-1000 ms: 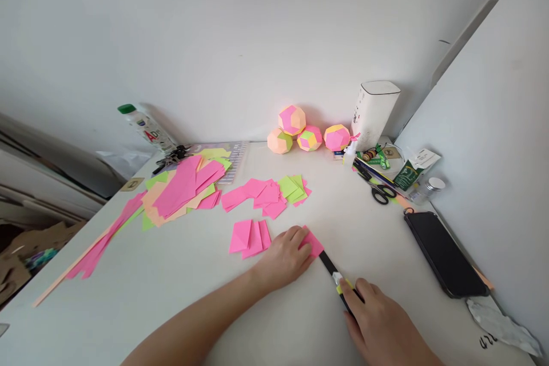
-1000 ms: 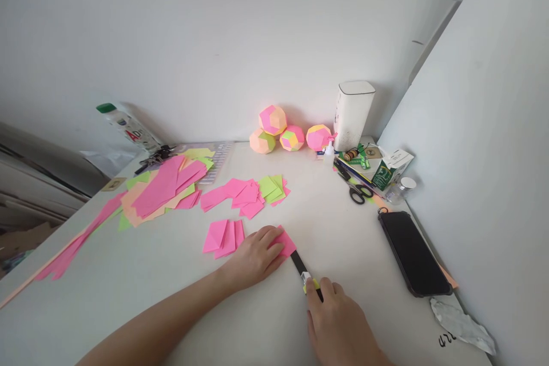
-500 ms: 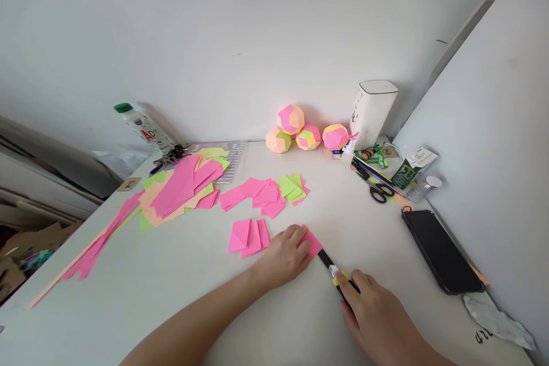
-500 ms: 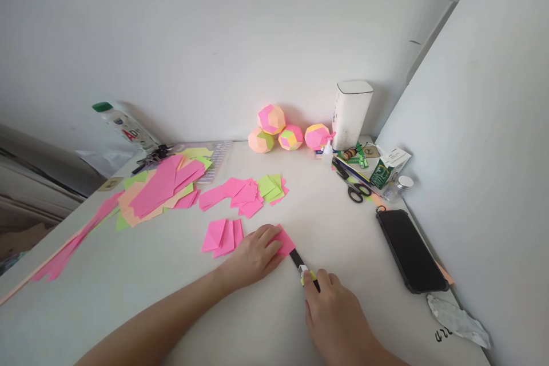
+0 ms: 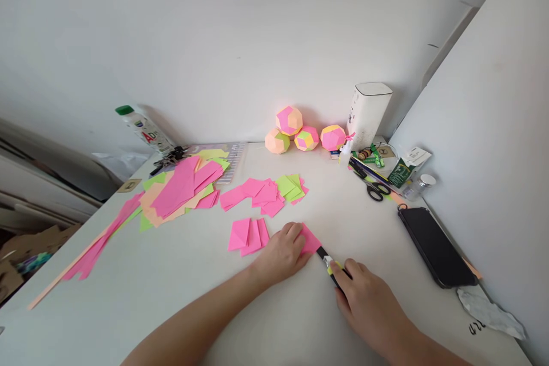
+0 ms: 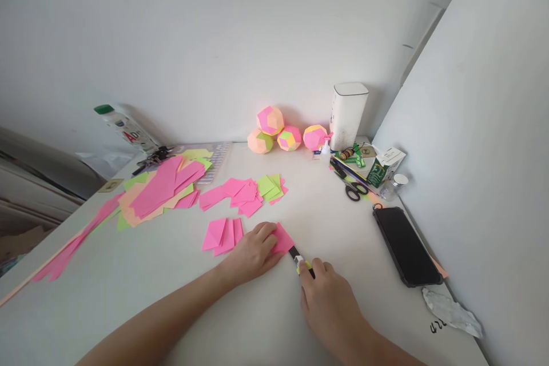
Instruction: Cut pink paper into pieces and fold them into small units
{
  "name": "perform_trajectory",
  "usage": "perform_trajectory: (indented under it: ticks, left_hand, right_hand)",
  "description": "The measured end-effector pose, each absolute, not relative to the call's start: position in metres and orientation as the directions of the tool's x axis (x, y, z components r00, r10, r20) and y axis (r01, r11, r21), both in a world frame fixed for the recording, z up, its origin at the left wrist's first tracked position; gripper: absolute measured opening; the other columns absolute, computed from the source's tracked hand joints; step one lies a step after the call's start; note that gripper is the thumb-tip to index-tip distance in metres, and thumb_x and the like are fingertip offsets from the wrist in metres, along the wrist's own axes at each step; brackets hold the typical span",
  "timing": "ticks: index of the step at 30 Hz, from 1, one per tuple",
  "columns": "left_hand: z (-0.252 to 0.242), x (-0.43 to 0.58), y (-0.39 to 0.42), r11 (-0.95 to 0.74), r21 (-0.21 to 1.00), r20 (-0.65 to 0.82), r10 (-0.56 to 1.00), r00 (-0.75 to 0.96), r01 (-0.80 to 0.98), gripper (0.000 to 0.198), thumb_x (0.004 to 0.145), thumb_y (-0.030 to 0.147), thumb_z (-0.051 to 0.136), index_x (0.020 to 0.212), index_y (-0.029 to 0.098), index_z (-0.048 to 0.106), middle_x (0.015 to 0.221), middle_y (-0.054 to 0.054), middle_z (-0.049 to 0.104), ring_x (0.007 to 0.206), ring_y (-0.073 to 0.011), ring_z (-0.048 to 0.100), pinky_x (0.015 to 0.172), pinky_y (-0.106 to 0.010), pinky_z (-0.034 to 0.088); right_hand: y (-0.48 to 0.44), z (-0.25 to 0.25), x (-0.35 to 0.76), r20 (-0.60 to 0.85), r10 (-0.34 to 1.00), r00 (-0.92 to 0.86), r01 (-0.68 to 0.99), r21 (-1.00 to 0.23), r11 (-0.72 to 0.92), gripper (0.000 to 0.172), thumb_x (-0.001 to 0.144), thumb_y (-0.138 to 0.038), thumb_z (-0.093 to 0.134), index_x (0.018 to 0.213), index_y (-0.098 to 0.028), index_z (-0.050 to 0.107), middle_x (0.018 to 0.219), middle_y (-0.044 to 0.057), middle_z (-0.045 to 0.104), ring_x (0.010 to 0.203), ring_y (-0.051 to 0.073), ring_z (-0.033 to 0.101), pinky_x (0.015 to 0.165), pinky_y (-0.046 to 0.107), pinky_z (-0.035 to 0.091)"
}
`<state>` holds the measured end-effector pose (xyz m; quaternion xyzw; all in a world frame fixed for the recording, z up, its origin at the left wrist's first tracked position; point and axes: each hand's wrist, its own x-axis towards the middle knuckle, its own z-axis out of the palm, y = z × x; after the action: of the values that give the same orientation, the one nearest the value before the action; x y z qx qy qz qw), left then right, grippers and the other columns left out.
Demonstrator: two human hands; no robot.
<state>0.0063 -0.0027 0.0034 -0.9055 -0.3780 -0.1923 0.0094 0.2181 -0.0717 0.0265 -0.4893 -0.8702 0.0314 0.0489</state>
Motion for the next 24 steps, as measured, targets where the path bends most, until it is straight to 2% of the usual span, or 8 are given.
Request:
perform_trajectory:
  ticks: [6,13,24]
  left_hand:
    - [-0.001,0.006,-0.004,-0.692,0.099,0.361,0.695,0.622,0.716,0.019,0.087,0.026,0.046,0.071,0.018,0.041,0.079,-0.007,0.047,0.067,-0.0184,0.048,0.048,-0.029,0.046]
    - [-0.002,0.007,-0.003,-0.700,0.098,0.390,0.681,0.620,0.707,0.021,0.089,0.027,0.044,0.071,0.020,0.037,0.079,-0.006,0.046,0.067,-0.0184,0.048,0.049,-0.029,0.045]
    - [-0.001,0.006,-0.004,-0.694,0.118,0.383,0.692,0.612,0.710,0.021,0.089,0.027,0.045,0.071,0.020,0.037,0.080,-0.006,0.047,0.069,-0.0192,0.049,0.050,-0.029,0.045]
  right_hand:
    - [-0.067,0.028,0.215,0.041,0.861,-0.507,0.855,-0.101,0.508,0.043,0.077,-0.006,0.058,0.119,-0.013,0.060,0.086,0.009,0.063,0.068,0.017,0.058,0.050,0.023,0.044]
    - [-0.062,0.026,0.211,0.064,0.864,-0.499,0.860,-0.086,0.503,0.037,0.080,-0.008,0.055,0.116,-0.014,0.059,0.086,0.008,0.062,0.069,0.017,0.058,0.049,0.022,0.042]
    - [-0.058,0.025,0.205,0.067,0.867,-0.494,0.863,-0.085,0.498,0.038,0.079,-0.008,0.056,0.117,-0.013,0.060,0.085,0.008,0.061,0.068,0.017,0.058,0.048,0.023,0.041]
